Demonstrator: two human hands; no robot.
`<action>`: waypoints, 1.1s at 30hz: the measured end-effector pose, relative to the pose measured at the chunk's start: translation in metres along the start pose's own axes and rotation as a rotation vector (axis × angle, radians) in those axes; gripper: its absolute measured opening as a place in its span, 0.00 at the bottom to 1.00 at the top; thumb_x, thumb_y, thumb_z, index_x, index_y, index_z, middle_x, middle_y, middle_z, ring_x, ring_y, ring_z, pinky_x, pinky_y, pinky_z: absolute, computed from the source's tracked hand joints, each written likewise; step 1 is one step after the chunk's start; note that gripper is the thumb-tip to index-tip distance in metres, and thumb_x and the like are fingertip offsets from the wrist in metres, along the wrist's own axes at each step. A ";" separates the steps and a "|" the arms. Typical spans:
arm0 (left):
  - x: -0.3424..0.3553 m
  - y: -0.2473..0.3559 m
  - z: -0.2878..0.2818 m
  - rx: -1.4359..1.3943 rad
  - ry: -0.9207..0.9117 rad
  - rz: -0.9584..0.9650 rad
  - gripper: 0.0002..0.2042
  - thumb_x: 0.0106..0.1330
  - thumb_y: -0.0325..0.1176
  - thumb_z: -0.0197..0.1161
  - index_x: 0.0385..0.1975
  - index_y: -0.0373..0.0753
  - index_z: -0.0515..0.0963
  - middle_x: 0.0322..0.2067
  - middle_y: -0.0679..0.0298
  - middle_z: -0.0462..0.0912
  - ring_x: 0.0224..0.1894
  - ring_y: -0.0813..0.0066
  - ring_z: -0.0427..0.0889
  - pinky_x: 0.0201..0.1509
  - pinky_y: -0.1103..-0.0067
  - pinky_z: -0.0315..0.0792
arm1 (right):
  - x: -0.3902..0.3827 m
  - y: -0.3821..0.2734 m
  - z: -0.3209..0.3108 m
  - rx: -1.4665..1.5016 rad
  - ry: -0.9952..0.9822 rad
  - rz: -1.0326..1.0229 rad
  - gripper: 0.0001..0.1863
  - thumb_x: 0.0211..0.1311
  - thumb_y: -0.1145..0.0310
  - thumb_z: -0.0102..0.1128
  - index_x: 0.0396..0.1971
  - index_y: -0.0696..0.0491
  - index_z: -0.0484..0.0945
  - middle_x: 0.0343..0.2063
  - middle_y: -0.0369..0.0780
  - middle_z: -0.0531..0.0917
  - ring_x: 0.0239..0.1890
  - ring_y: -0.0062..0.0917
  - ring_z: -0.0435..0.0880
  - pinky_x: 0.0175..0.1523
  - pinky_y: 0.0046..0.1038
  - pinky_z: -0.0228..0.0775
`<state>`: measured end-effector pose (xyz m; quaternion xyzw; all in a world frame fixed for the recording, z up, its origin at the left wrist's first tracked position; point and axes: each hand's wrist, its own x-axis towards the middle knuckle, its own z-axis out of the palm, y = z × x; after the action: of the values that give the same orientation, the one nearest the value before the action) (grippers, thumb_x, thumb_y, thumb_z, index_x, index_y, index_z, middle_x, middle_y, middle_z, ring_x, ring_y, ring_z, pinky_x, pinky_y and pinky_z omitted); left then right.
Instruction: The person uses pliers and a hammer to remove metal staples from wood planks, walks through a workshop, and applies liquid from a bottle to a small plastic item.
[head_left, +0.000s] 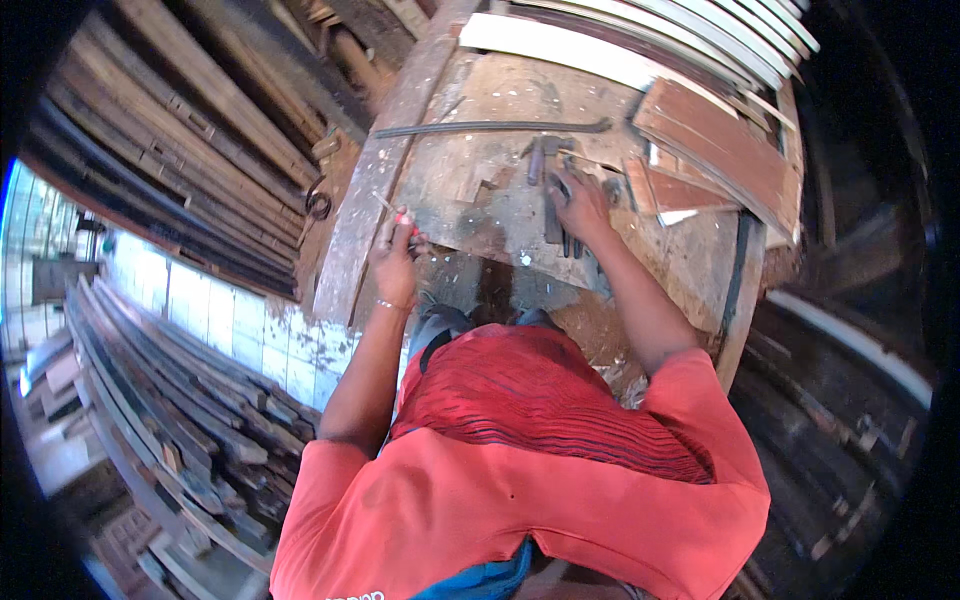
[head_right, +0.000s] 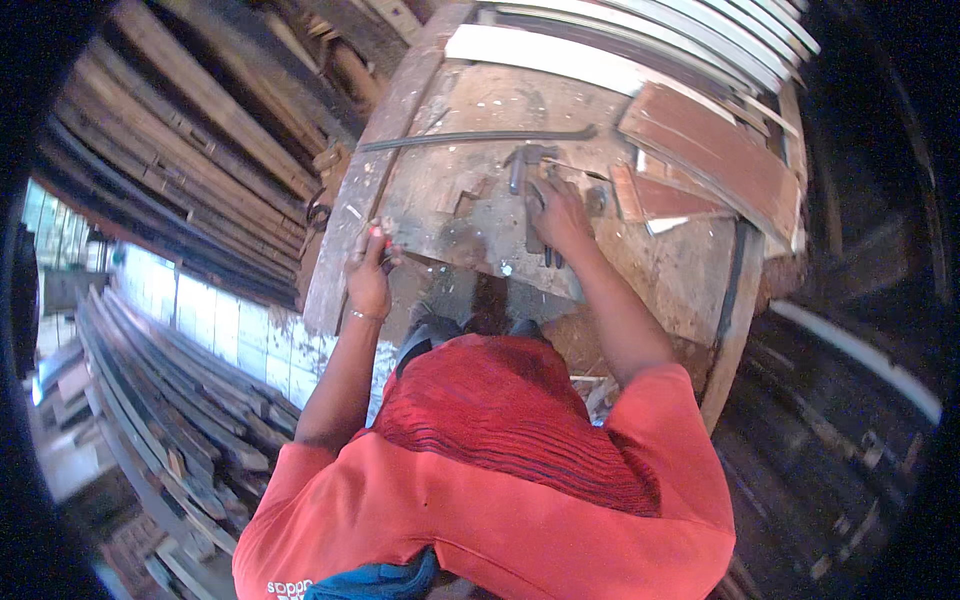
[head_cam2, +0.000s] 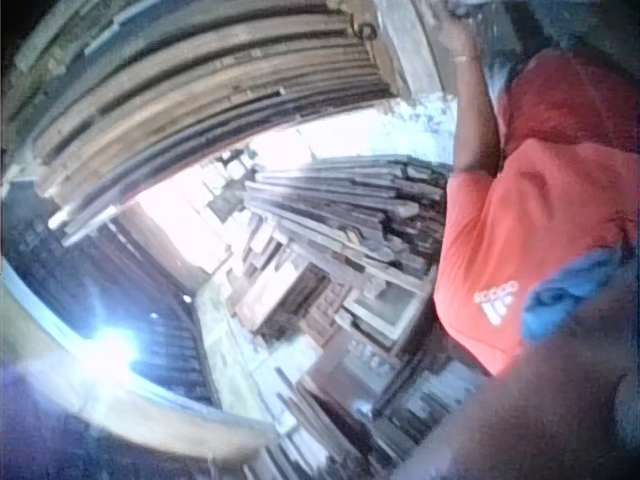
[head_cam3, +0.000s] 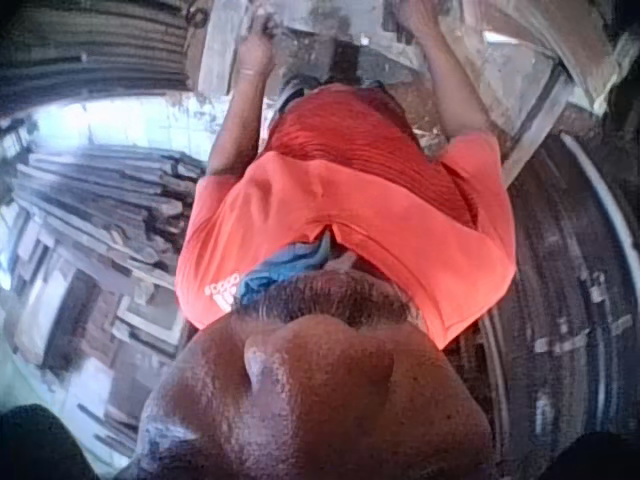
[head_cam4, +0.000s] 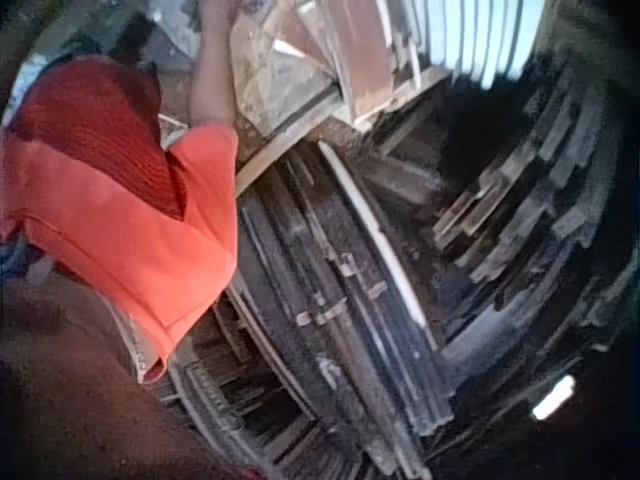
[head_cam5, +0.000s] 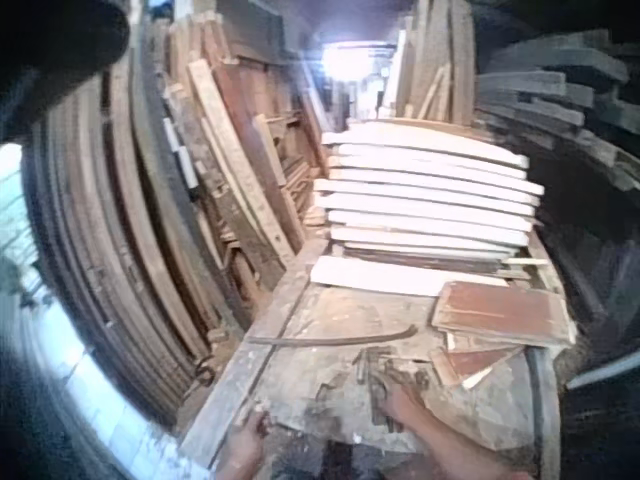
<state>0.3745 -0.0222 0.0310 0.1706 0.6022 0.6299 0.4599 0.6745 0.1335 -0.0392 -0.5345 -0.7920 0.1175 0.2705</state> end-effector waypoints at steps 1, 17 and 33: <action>-0.013 0.007 -0.014 -0.022 0.059 0.022 0.20 0.74 0.39 0.62 0.61 0.36 0.75 0.35 0.68 0.81 0.35 0.78 0.83 0.35 0.81 0.77 | 0.019 -0.007 0.016 -0.036 -0.076 -0.075 0.28 0.61 0.55 0.67 0.57 0.55 0.77 0.53 0.56 0.80 0.59 0.50 0.77 0.62 0.47 0.71; -0.138 0.062 -0.268 -0.539 0.607 0.284 0.25 0.76 0.39 0.58 0.69 0.36 0.65 0.48 0.63 0.76 0.55 0.62 0.82 0.57 0.70 0.80 | 0.075 -0.055 0.073 -0.300 -0.289 0.323 0.28 0.56 0.66 0.66 0.59 0.46 0.74 0.58 0.55 0.76 0.58 0.50 0.80 0.61 0.45 0.73; -0.215 0.062 -0.617 -0.568 0.999 0.276 0.19 0.76 0.32 0.56 0.65 0.41 0.69 0.45 0.64 0.81 0.50 0.69 0.84 0.58 0.68 0.78 | -0.012 -0.077 0.135 -0.161 -0.140 0.318 0.27 0.62 0.58 0.51 0.50 0.66 0.79 0.44 0.62 0.84 0.53 0.55 0.82 0.58 0.46 0.74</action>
<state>-0.0111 -0.5527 0.0270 -0.1996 0.5256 0.8246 0.0620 0.5429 0.1057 -0.1180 -0.6633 -0.7215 0.1318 0.1488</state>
